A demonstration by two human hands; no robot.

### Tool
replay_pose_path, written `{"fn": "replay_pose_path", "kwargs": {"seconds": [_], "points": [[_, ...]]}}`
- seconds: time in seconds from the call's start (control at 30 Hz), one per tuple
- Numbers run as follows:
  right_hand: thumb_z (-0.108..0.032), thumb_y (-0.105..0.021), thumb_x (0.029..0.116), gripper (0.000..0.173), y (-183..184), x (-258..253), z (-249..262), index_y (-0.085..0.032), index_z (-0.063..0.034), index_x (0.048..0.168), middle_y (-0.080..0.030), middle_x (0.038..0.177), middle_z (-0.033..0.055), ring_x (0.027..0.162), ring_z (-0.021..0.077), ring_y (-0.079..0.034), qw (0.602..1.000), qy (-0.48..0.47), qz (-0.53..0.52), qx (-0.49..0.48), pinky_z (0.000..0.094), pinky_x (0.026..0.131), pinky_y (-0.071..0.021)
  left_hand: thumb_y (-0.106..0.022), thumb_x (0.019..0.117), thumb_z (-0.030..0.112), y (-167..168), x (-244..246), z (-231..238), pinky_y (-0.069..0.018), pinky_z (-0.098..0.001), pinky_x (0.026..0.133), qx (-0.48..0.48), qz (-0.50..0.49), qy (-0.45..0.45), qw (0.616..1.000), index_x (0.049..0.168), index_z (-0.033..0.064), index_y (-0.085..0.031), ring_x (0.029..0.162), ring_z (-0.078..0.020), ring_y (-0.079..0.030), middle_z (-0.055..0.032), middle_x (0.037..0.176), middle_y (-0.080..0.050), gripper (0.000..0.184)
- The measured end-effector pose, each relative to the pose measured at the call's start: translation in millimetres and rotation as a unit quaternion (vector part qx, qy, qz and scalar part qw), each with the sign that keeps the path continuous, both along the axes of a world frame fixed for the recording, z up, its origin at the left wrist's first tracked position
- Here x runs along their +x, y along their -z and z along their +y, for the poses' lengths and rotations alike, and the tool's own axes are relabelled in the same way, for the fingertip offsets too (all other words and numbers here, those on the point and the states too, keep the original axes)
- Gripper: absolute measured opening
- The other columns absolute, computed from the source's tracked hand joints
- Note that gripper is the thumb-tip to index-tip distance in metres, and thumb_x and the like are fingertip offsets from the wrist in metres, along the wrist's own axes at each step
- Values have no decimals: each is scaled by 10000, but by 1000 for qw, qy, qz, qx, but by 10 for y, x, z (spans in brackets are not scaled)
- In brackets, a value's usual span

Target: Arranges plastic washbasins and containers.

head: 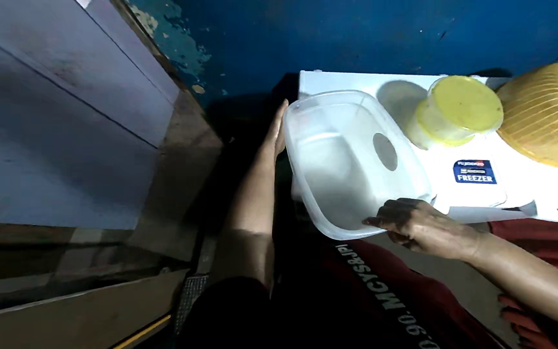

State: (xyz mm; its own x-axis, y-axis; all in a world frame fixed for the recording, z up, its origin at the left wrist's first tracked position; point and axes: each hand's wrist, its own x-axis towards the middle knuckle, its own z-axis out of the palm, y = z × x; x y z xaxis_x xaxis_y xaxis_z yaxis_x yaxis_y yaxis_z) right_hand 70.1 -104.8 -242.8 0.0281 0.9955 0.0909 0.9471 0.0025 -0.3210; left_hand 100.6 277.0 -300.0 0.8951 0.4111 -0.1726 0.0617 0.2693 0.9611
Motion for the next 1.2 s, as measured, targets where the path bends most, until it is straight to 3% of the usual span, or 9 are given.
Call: {"fn": "replay_pose_path", "kwargs": {"seconds": [0.2,0.27,0.37,0.47,0.6,0.93,1.0,1.1,1.2], "points": [[-475,-681,944,750,-100,-137,396,-460,-54,1523,-627,1355,181,1187,322,-633,943,113,286,-132,514,981,-524,-325,1078,547,24,-34,-246,-541,-423,987,-7,18,-64,998,1431,137,-532,1187,-172,-622,-79,1326,-636,580],[-458,-658,935,799,-73,-101,729,-375,-76,1577,-597,1410,163,1207,256,-632,899,164,398,-84,414,962,-551,-353,1073,547,-26,-48,-330,-514,-429,1039,30,27,-72,997,1448,118,-529,1254,-180,-594,-91,1385,-610,596],[-368,-716,947,923,-14,-13,1264,-174,-110,1648,-479,1538,199,1302,322,-583,850,265,455,20,479,1041,-514,-401,1089,478,-215,-187,-575,-439,-462,1113,112,67,-34,991,1458,59,-515,1347,-231,-516,-150,1460,-545,569],[-170,-725,961,998,137,-42,1559,-7,-26,1638,-479,1504,290,1284,402,-592,886,285,365,33,533,1077,-481,-484,1074,421,-247,-290,-808,-440,-483,1073,133,123,-16,983,1357,27,-599,1289,-262,-545,-185,1382,-590,498],[21,-588,984,831,114,-178,1502,-69,-7,1632,-658,1161,308,981,436,-692,911,291,289,-47,563,902,-552,-415,1113,196,-58,-474,-935,-473,-358,957,118,130,-20,984,1296,-67,-572,1069,-192,-569,-193,1236,-610,357],[2,-587,964,682,-90,-430,1040,-286,70,1571,-690,1045,268,901,390,-704,962,204,176,-44,515,867,-567,-466,1093,187,-28,-794,-759,-499,-311,820,201,99,119,967,1149,-44,-591,885,-110,-559,-107,1012,-608,269],[8,-603,934,690,-166,-414,922,-317,80,1558,-694,925,233,796,346,-693,974,149,168,-11,481,800,-580,-480,1085,312,-146,-717,-573,-487,-343,927,229,93,141,959,1196,-24,-597,1018,-131,-571,-112,1119,-621,372],[18,-598,892,623,-302,-430,814,-441,90,1491,-648,733,142,614,242,-604,987,40,152,39,376,654,-553,-369,1110,438,-390,-435,-375,-403,-448,1144,162,101,141,972,1501,39,-470,1361,-230,-511,-162,1486,-529,567],[1,-599,877,554,-402,-396,682,-555,17,1429,-650,729,126,584,237,-607,991,3,128,50,381,606,-551,-290,1118,448,-459,-232,-259,-568,-276,837,4,21,131,991,1324,151,-554,979,-76,-658,-14,1103,-670,448]]}}
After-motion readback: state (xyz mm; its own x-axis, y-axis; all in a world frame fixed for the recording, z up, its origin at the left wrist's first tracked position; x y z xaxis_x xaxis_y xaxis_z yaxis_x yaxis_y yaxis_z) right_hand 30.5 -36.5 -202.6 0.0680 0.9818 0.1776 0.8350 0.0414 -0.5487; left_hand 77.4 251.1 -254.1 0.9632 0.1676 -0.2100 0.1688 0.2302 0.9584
